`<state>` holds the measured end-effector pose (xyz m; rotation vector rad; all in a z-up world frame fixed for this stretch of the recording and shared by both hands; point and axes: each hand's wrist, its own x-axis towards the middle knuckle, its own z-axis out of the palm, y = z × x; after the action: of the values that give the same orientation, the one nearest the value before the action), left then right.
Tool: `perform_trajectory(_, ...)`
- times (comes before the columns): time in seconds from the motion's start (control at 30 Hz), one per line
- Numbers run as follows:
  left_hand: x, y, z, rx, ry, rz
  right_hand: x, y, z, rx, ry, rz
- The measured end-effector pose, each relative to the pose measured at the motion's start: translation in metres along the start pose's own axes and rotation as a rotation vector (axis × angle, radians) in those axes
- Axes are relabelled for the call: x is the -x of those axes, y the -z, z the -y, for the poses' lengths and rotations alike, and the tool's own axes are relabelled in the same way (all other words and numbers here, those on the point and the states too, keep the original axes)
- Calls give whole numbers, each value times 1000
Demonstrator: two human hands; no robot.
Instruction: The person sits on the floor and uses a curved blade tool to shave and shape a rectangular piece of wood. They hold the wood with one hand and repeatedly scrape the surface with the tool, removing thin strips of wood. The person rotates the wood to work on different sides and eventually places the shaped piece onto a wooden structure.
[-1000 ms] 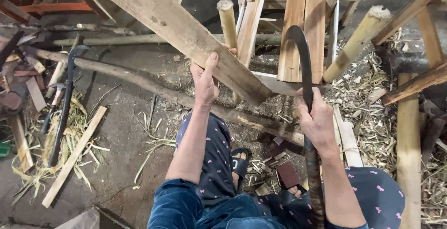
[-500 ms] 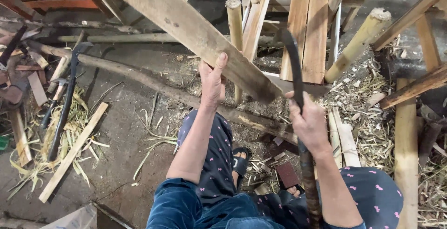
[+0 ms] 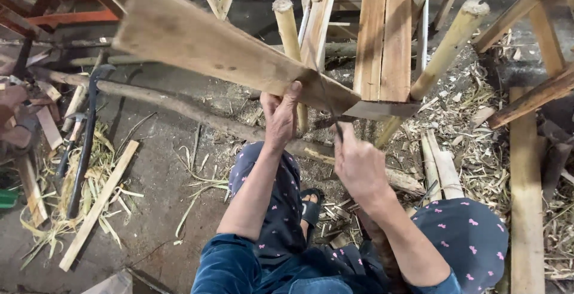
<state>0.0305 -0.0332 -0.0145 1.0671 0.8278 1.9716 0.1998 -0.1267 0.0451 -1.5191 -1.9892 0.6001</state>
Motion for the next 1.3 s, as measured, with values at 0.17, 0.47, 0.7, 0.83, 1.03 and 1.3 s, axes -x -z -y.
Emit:
perform_trajectory(0.17,-2,23,25,5,-2,-81,1,2,6,46,18,-4)
perform_trajectory(0.47,0,5,0,63,53,-109,2,2,7,-13,27,-14)
perform_trajectory(0.7,-16,-10,-60,83,71,-153,-10,-31,-50,27,-75,15)
perform_trajectory(0.83,-4,5,-21,72,108,-257,2,-3,-4,8,10,9)
perform_trajectory(1.03,-16,-20,-62,164,40,-287,-11,-23,-43,-9,-54,-2)
perform_trajectory(1.3,-22,9,-43,227,17,-318,-10,-24,-49,119,-144,-25)
